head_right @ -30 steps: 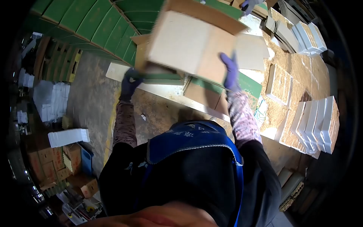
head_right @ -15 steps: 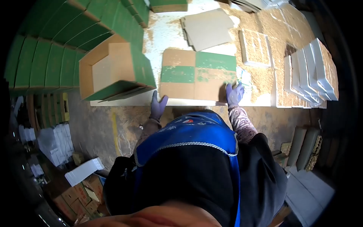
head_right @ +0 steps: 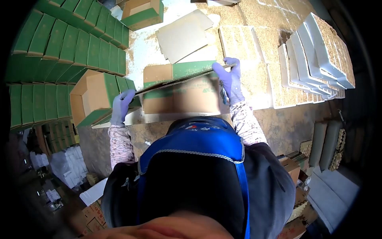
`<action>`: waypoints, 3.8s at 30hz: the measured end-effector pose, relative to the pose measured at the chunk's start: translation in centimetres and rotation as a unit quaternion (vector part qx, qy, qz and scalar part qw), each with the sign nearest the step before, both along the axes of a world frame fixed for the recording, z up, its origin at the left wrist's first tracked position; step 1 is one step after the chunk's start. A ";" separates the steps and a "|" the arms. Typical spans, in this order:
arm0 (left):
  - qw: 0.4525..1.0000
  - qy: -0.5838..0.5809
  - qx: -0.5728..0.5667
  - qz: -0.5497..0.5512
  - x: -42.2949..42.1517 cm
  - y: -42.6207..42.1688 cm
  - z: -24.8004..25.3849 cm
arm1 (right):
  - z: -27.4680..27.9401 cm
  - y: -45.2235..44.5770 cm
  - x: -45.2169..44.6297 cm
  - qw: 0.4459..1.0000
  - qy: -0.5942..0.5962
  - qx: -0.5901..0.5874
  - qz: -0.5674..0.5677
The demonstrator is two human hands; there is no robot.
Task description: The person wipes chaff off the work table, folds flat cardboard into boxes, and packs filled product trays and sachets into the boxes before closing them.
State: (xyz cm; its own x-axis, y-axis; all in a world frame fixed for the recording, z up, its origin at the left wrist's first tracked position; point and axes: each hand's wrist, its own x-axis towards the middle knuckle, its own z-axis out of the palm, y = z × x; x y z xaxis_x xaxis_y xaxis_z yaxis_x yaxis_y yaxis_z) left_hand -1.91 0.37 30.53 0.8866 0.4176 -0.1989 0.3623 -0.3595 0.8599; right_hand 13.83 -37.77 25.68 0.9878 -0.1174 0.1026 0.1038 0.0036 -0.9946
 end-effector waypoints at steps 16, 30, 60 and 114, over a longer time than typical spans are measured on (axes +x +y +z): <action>0.822 -0.067 0.393 -0.406 5.2 -9.4 -2.4 | -4.0 -2.7 -0.1 0.910 0.042 -0.010 0.412; 0.894 -0.126 0.243 -0.353 5.0 -5.2 -5.7 | 1.9 -4.4 -1.0 0.747 -0.158 -0.279 0.582; 0.953 0.006 -0.283 -0.112 5.4 -2.7 -9.8 | -14.0 2.3 8.6 0.857 0.242 -0.397 0.224; 0.723 0.137 0.459 -0.497 15.6 -20.8 -9.5 | -16.5 -11.8 -2.0 0.900 -0.034 -0.434 0.024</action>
State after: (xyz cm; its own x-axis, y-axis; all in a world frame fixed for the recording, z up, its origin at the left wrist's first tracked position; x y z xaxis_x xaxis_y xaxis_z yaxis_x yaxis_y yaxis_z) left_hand 13.65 -20.46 21.00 0.8192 -0.3320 -0.4677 -0.3566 -0.9335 0.0380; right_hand 11.85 -49.58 9.16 0.9773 0.0783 0.1968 0.1855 -0.7650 -0.6168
